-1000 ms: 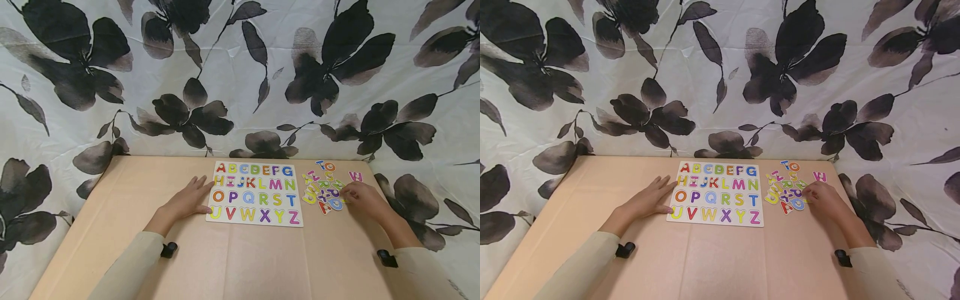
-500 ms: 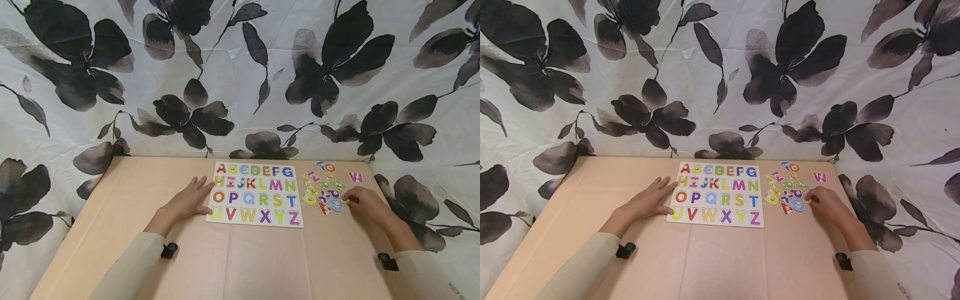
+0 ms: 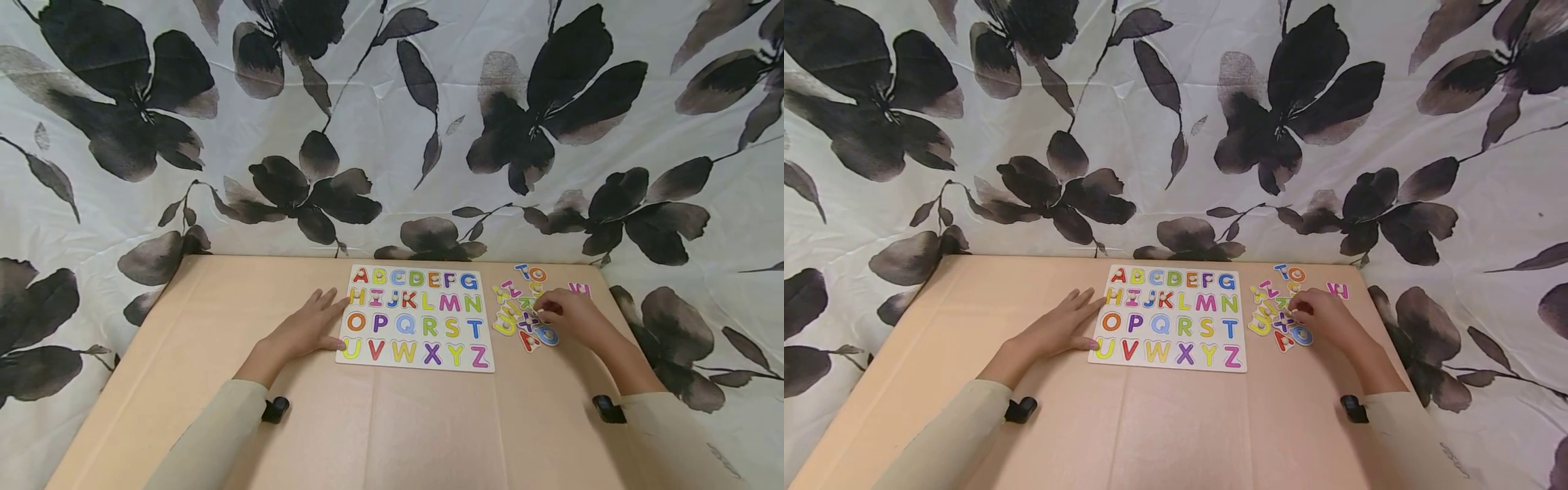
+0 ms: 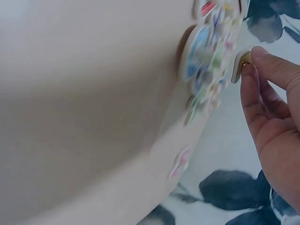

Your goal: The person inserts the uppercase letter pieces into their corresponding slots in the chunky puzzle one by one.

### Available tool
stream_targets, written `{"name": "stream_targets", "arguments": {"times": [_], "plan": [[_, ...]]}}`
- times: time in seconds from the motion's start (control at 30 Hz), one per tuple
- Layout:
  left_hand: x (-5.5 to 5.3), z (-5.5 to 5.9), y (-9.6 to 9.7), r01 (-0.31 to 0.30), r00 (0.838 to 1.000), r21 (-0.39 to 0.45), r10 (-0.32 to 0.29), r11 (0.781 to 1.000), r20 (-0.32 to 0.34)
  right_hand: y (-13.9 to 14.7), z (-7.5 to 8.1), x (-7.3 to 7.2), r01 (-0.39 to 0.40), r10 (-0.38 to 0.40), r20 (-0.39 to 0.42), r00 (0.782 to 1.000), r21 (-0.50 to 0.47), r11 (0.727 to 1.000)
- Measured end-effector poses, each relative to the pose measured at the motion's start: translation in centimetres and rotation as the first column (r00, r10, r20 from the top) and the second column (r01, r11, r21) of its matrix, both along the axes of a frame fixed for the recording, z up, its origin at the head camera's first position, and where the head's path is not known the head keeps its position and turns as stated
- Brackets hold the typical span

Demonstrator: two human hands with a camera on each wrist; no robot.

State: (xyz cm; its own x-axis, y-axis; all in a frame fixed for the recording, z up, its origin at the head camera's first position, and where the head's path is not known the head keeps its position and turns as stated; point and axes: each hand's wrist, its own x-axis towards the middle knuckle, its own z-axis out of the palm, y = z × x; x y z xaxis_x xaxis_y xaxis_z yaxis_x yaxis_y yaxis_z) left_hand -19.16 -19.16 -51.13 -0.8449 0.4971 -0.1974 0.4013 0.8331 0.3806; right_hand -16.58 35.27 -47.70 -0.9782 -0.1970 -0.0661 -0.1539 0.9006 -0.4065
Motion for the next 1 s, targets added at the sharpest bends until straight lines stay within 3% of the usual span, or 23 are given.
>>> {"name": "stream_targets", "arguments": {"times": [0.5, 1.0], "plan": [[0.0, 0.1, -0.1, 0.004, 1.0, 0.01, -0.004, 1.0, 0.003, -8.3, -0.3, -3.3, -0.036, 0.037, 0.004, 0.999, -0.115, 0.993], [0.5, 0.1, -0.7, 0.037, 0.999, 0.023, -0.037, 0.999, -0.016, -17.5, -1.4, -4.7, -0.103, 0.107, 0.009, 0.994, -0.197, 0.975]]}}
